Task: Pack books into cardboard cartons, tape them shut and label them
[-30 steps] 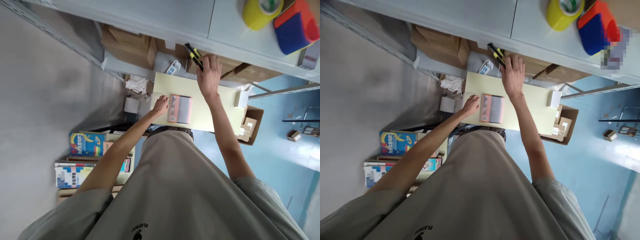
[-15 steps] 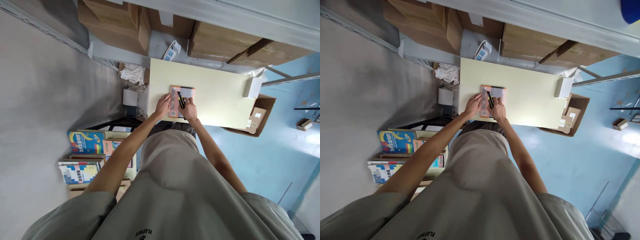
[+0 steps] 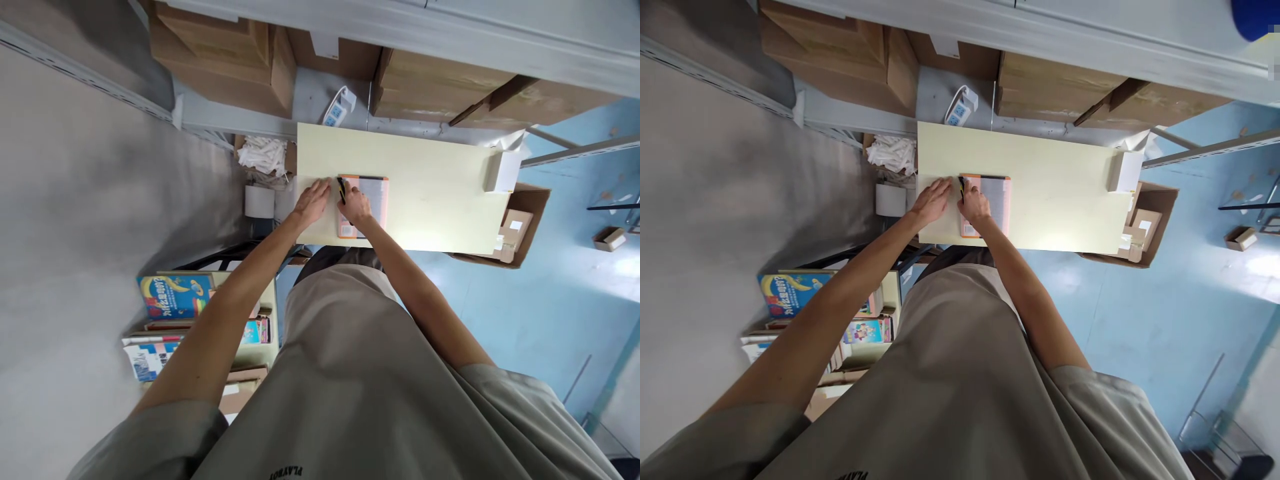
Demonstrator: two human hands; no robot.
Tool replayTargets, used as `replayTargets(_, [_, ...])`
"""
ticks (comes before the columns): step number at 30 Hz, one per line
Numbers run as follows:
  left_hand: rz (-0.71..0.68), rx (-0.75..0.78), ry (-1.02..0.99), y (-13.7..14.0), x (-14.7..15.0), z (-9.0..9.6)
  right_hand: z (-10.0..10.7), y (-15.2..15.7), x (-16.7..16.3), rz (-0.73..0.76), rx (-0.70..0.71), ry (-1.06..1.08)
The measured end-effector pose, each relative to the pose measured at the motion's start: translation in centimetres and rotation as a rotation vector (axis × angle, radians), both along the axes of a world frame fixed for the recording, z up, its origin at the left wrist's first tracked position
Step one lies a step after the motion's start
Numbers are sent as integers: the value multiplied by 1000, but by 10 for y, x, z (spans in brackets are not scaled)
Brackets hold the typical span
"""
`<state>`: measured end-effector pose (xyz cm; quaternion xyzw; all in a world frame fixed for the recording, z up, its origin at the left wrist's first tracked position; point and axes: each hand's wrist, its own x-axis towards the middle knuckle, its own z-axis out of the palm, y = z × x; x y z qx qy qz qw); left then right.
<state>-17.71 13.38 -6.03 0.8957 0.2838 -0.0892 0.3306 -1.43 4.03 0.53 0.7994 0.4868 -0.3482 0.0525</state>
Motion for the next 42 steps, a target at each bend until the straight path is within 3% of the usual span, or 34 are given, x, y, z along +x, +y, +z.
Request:
replayTargets(7, [-34,-19,-22,3,-3,1,-10,3,-5,-34,37,31])
replayTargets(16, [-83,-31,-40,10,-3,5,-4,6,-16,-37,-9,39])
replayTargets(24, [-185,66,28,16,-5,5,-10,14,-27,11,-86,-30])
replayTargets(31, [-179,70,36,13,-2,7,-4,18,-38,-16,-114,-66])
replayTargets(42, [-139,37,42,13,2,8,0,19,-47,-59,-46,-51])
